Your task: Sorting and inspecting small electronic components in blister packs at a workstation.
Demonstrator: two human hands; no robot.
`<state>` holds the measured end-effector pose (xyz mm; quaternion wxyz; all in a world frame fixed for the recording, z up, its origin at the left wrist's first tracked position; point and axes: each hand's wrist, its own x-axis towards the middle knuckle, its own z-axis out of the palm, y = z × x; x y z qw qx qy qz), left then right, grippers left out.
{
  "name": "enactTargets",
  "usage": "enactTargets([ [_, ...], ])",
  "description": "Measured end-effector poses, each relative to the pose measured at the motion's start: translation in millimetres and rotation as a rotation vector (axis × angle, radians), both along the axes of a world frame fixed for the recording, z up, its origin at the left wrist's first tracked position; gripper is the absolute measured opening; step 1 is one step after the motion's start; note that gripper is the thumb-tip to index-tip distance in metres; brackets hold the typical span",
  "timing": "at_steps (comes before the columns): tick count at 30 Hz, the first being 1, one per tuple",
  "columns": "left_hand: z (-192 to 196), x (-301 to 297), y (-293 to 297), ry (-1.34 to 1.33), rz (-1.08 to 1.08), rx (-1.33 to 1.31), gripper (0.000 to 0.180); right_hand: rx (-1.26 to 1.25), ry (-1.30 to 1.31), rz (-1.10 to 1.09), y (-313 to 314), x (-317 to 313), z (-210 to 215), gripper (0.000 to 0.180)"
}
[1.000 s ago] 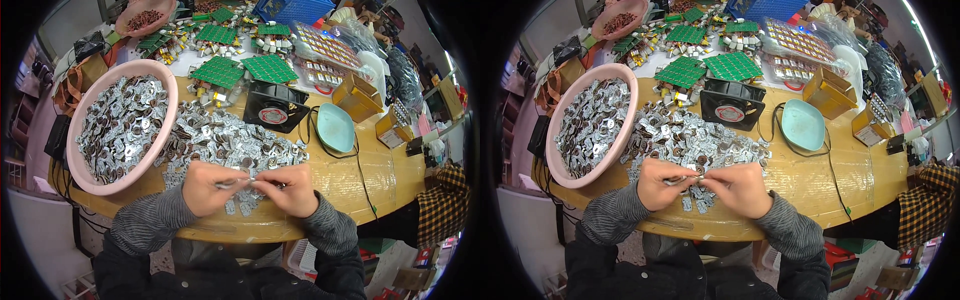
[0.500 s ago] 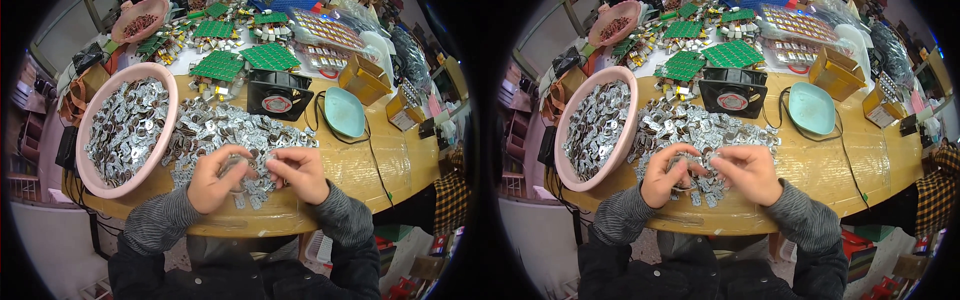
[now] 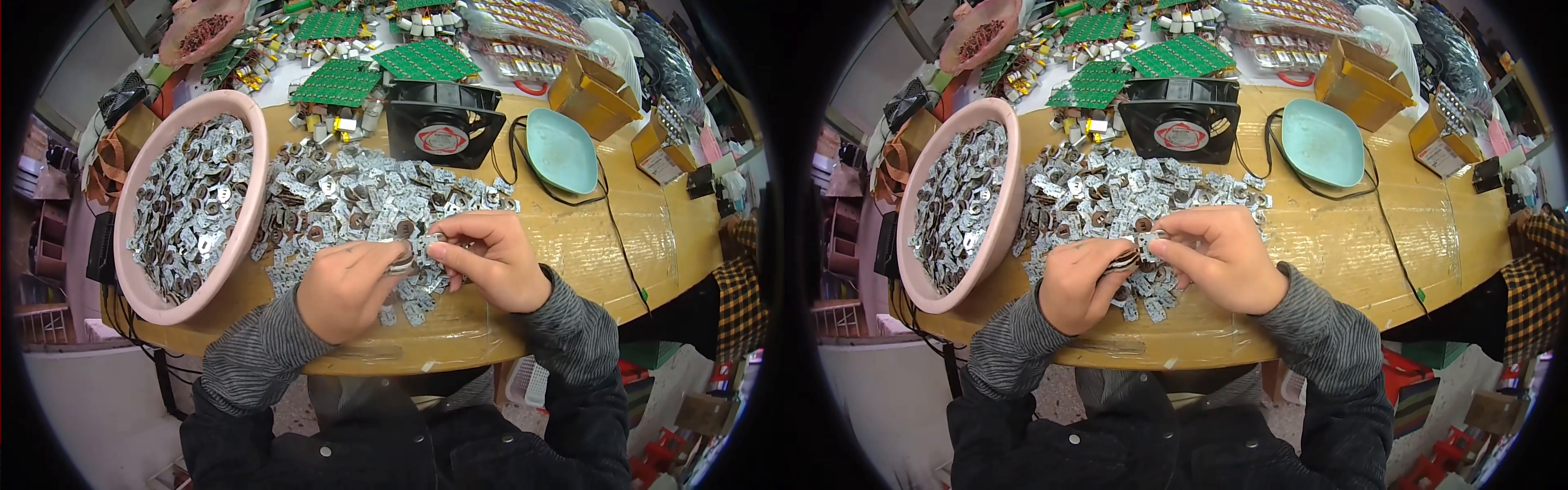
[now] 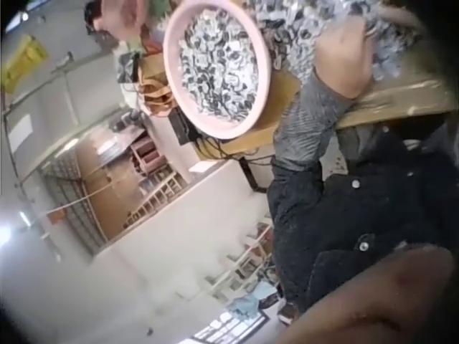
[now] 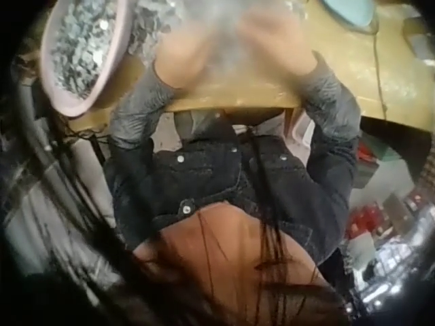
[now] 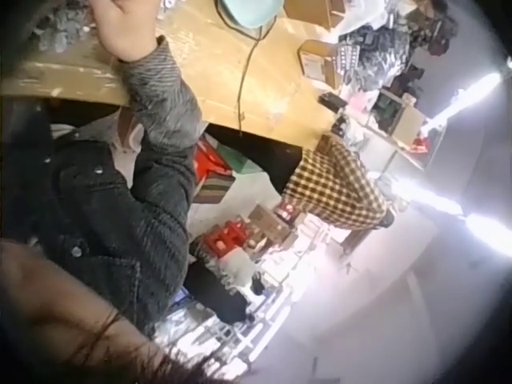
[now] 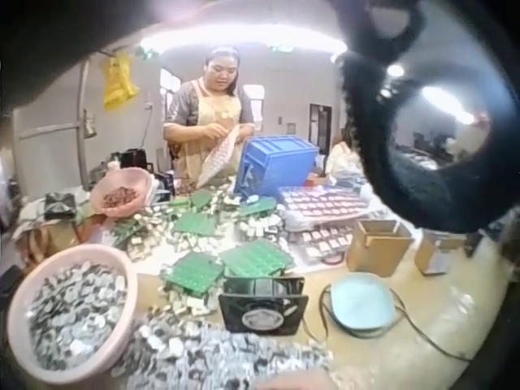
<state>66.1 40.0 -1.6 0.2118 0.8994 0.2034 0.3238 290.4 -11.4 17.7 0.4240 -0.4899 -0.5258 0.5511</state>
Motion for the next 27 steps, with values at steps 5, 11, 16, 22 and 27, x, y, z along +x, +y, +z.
enactTargets([
  [5, -2.3, 0.6, 0.5, 0.051, -0.036, 0.059, 0.038, 0.161, -0.162, 0.023, -2.3, 2.0, 2.7, 0.014],
  [11, -4.9, -0.1, -2.1, 0.111, -0.009, 0.142, 0.043, 0.380, -0.340, 0.042, -2.4, 1.8, 0.2, 0.013],
  [16, -5.2, 0.8, -8.1, 0.171, 0.043, 0.121, 0.041, 0.406, -0.385, 0.064, -2.6, 2.7, -0.7, 0.010],
  [22, 1.2, 2.2, -7.8, 0.184, 0.032, 0.204, 0.042, 0.339, -0.323, 0.055, -4.1, 0.1, 2.0, 0.011],
  [27, 2.8, 1.3, -4.3, 0.249, 0.017, 0.380, 0.035, 0.275, -0.309, 0.024, -2.6, -1.9, -3.4, 0.013],
])
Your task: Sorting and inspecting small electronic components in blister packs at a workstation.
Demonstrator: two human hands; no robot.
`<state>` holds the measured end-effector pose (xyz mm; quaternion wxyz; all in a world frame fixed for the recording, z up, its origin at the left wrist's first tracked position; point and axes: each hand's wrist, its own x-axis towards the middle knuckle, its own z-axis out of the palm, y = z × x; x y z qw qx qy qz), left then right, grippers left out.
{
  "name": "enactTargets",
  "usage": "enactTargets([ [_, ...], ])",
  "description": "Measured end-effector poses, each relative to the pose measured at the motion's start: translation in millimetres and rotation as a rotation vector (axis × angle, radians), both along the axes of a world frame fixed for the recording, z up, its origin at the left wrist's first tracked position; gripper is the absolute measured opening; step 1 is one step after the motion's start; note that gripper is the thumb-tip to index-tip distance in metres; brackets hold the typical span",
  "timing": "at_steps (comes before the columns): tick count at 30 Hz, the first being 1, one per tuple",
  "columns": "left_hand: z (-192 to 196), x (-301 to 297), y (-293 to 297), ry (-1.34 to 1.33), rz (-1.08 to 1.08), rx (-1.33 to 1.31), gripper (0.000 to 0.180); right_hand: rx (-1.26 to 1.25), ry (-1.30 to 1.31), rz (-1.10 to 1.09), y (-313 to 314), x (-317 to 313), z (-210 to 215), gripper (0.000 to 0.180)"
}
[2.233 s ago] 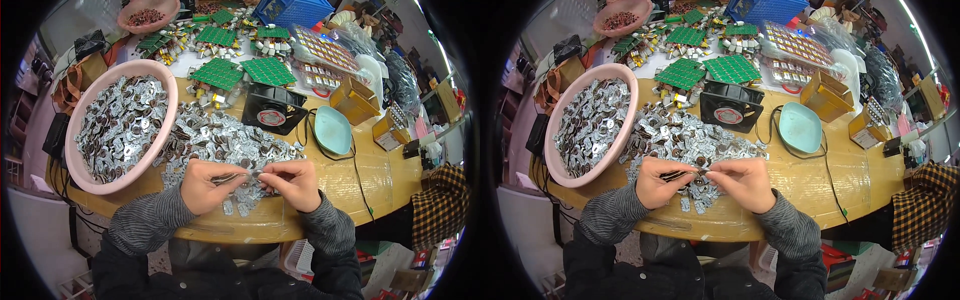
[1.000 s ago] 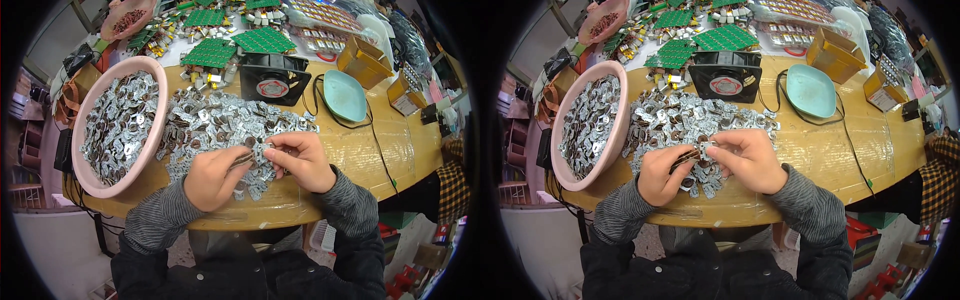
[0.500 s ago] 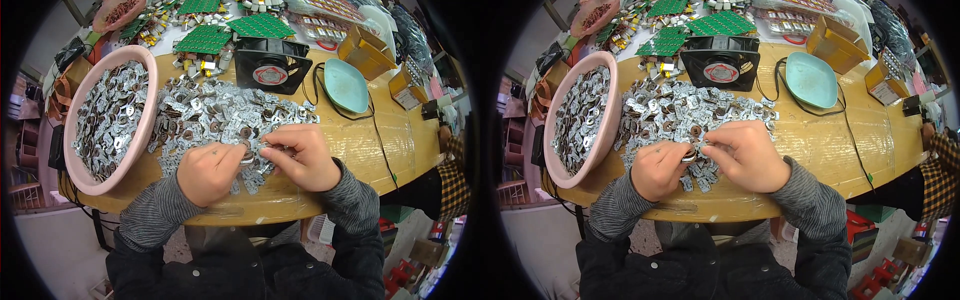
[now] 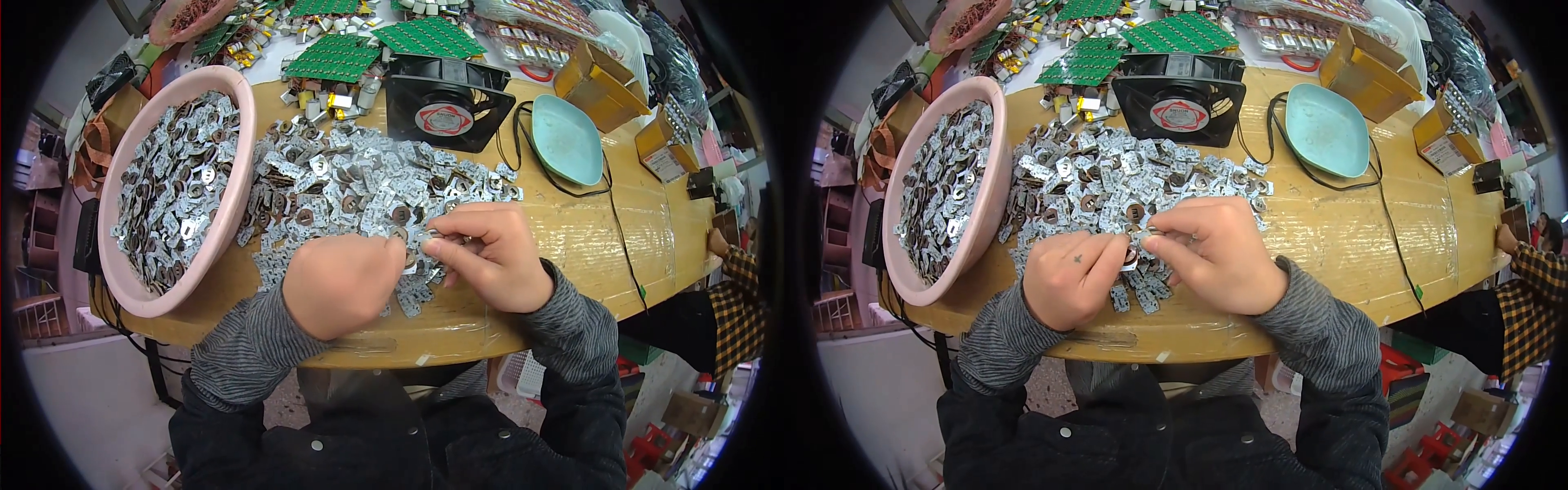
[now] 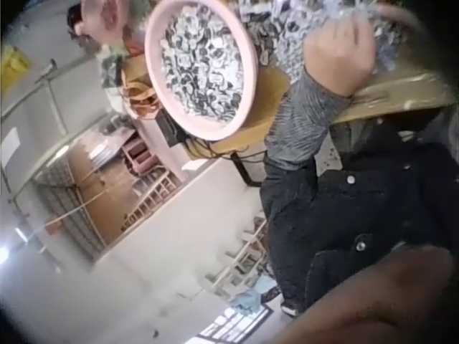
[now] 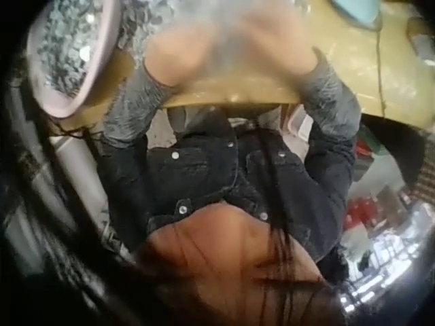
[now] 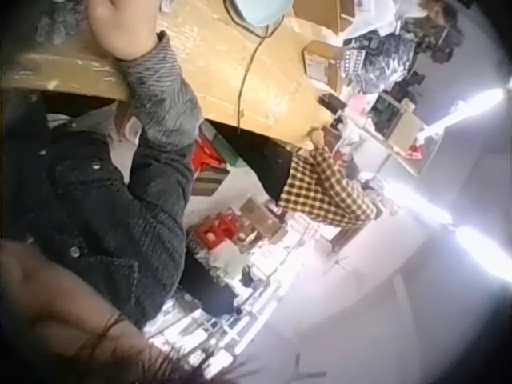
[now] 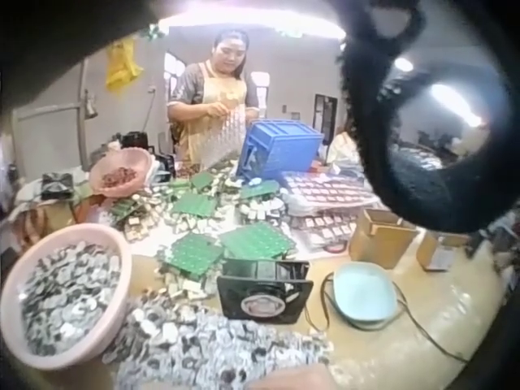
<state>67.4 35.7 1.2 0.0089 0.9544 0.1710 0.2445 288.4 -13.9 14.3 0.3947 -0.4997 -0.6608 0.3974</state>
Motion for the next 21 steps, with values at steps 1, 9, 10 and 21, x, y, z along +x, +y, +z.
enactTargets([
  [1, 0, 0, 1, 0.006, 0.007, 0.021, 0.034, -0.020, 0.046, -0.013, 0, -1, 0, 0.012],
  [9, -6, -1, 2, -0.160, -0.004, -0.225, 0.032, -0.119, 0.113, -0.260, 5, -2, 1, 0.008],
  [10, -6, -1, 2, -0.216, -0.011, -0.335, 0.030, -0.058, 0.079, -0.286, 5, 1, -1, 0.008],
  [21, -2, -4, 3, -0.265, -0.034, -0.597, 0.025, 0.443, -0.226, -0.062, 12, 9, 5, 0.013],
])
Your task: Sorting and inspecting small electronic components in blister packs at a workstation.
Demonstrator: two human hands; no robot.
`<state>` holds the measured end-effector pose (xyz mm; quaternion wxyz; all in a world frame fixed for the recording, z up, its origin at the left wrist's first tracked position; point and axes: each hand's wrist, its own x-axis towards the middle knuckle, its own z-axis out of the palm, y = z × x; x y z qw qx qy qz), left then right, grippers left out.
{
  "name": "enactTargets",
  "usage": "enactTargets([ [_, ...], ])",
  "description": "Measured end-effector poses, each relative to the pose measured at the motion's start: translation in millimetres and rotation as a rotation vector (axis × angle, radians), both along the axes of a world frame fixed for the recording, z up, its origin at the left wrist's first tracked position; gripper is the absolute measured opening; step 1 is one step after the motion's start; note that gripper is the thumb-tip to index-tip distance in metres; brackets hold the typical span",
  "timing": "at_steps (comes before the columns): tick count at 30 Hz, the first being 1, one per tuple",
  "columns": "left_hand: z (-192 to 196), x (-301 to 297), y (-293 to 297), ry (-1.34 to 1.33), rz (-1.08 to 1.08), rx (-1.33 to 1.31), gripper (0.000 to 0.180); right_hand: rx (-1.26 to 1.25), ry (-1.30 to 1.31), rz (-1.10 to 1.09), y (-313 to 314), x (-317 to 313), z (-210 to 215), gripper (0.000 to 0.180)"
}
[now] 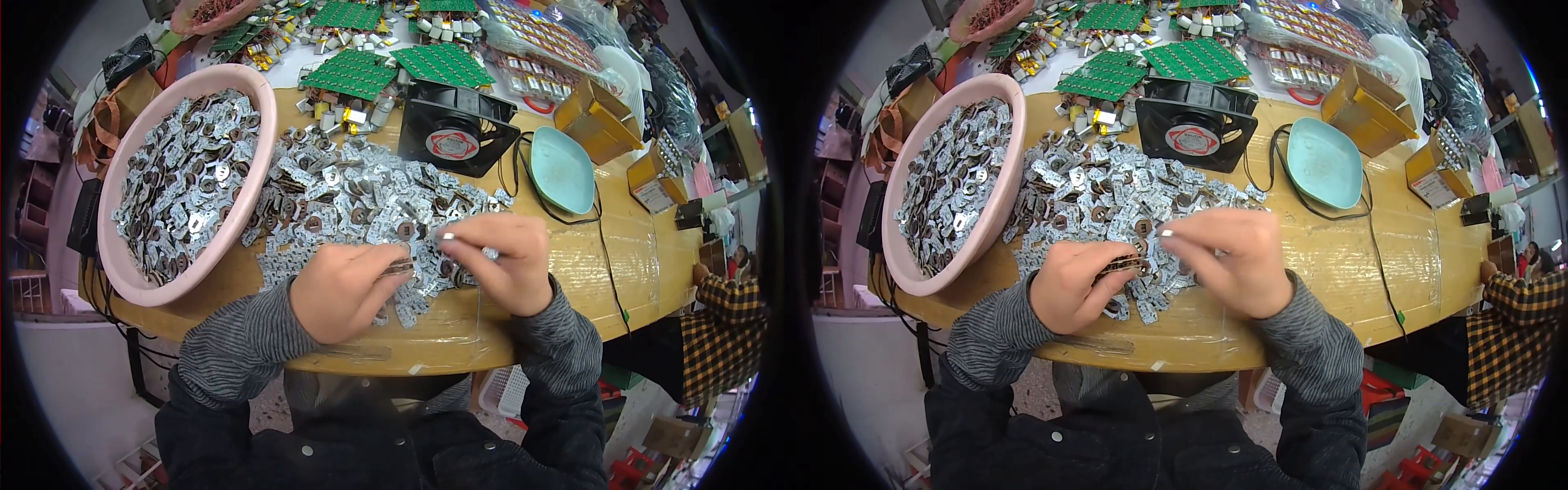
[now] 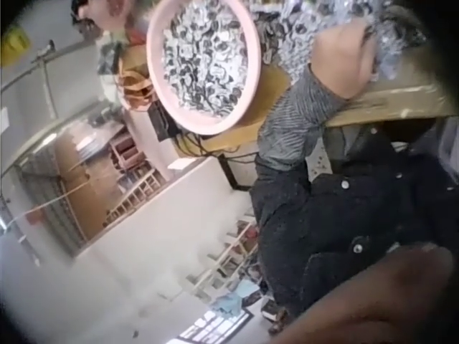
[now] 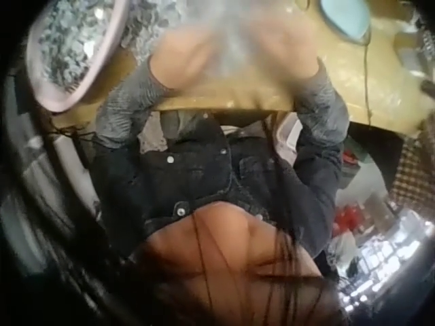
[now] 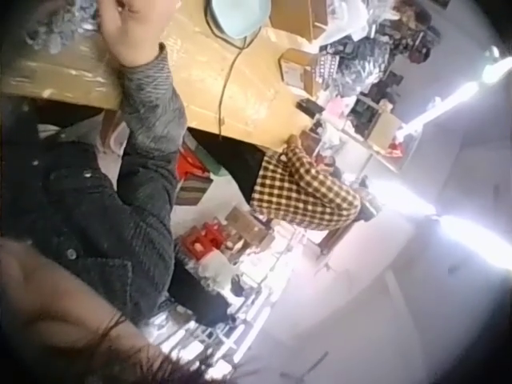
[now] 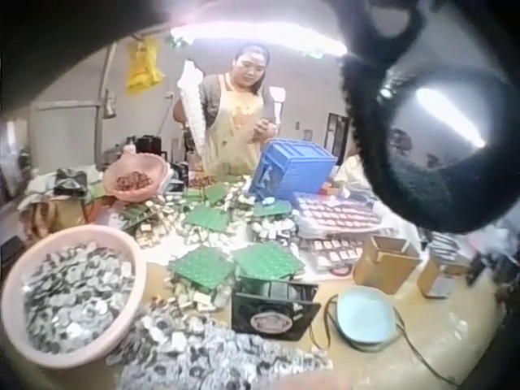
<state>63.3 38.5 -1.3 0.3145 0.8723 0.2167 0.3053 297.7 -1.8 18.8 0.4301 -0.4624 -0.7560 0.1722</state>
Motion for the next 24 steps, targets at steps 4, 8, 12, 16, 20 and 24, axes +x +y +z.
enactTargets([
  [4, 2, 0, 1, 0.016, -0.086, -0.014, 0.027, -0.060, -0.013, 0.226, -5, -3, -2, 0.017],
  [8, 5, -4, -1, 0.109, -0.122, -0.020, 0.035, -0.011, -0.021, 0.335, -2, -4, -4, 0.020],
  [12, 7, 0, -1, 0.137, -0.134, -0.035, 0.044, 0.049, -0.104, 0.294, -7, -9, -3, 0.021],
  [16, 8, 0, -2, 0.051, -0.141, -0.125, 0.042, 0.112, -0.066, 0.283, -8, -11, -1, 0.022],
  [20, 4, -2, 5, -0.006, -0.137, -0.024, 0.034, 0.053, -0.089, 0.165, -11, -5, 7, 0.019],
  [24, 4, 0, 0, 0.009, -0.035, 0.009, 0.022, 0.119, -0.092, 0.068, -14, -12, -2, 0.018],
])
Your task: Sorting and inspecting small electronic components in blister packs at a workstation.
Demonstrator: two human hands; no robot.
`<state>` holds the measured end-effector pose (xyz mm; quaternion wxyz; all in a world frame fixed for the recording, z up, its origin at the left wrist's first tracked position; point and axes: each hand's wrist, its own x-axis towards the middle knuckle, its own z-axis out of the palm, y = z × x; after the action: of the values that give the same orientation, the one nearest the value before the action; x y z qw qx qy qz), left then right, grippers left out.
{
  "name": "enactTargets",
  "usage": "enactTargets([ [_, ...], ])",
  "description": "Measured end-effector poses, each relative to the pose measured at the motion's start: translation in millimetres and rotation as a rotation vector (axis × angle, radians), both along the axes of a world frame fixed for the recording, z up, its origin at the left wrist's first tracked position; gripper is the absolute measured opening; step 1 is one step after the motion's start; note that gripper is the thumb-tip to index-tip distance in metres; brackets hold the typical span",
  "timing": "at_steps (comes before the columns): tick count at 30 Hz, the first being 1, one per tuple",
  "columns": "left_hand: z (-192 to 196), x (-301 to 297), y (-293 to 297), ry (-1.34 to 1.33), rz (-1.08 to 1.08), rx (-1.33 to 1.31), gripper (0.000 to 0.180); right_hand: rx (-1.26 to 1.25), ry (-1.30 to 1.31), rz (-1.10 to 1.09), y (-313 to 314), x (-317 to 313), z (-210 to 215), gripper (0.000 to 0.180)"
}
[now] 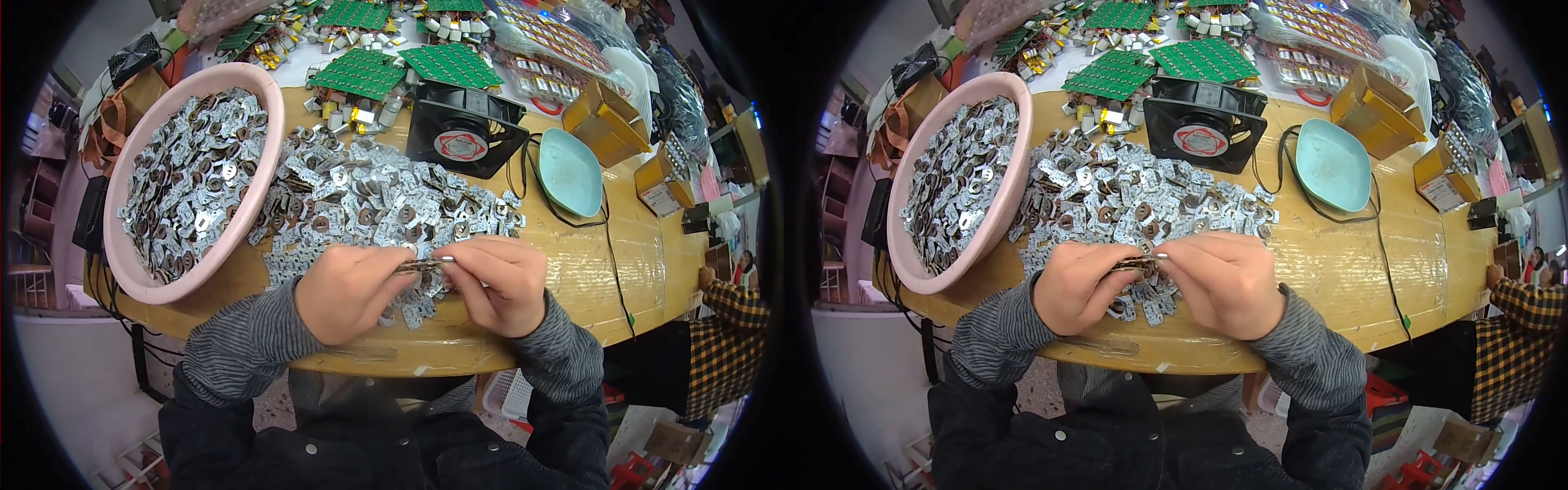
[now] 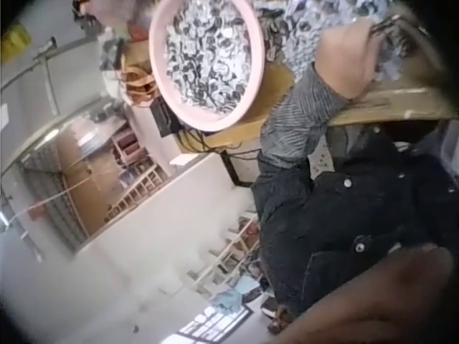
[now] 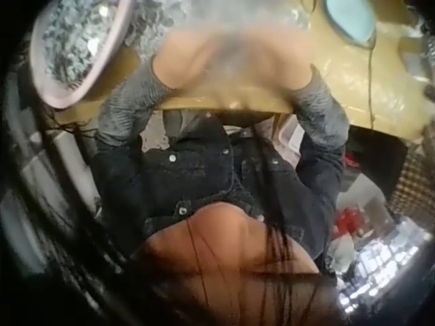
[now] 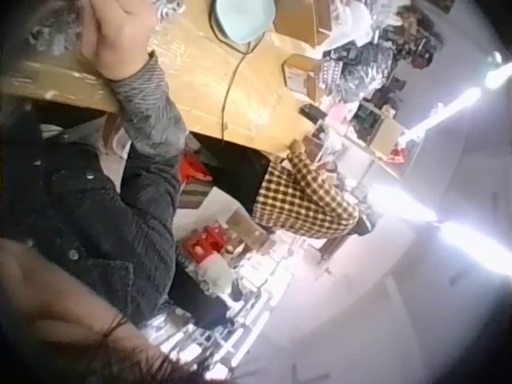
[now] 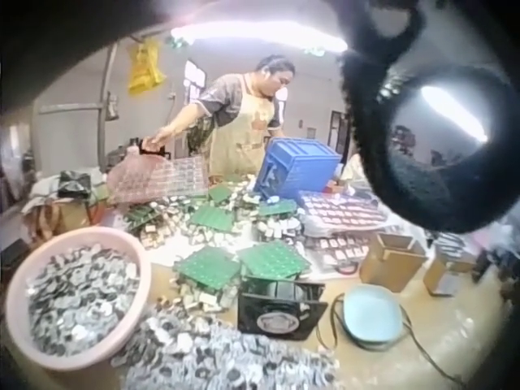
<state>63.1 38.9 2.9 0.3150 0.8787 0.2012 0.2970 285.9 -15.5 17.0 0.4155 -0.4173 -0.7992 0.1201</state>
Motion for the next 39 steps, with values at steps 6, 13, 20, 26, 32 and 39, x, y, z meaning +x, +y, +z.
enactTargets([
  [6, -5, 4, -6, -0.034, 0.103, -0.055, 0.019, 0.221, -0.141, -0.114, -9, -14, -4, 0.025],
  [13, -7, 2, -1, 0.018, 0.152, 0.315, 0.029, -0.324, 0.265, -0.123, -8, -3, 4, 0.014],
  [20, -4, 2, 1, 0.055, 0.096, 0.463, 0.038, -0.444, 0.368, -0.091, -6, -8, 1, 0.006],
  [26, -2, 1, -1, 0.069, 0.119, 0.535, 0.035, -0.489, 0.375, -0.094, -5, -9, 0, 0.006],
  [32, -6, 4, -6, 0.060, 0.152, 0.479, 0.033, -0.536, 0.393, -0.087, -5, -7, 1, 0.007],
  [39, -2, 3, -6, 0.121, 0.120, 0.587, 0.034, -0.588, 0.500, -0.108, -7, -10, -4, 0.010],
])
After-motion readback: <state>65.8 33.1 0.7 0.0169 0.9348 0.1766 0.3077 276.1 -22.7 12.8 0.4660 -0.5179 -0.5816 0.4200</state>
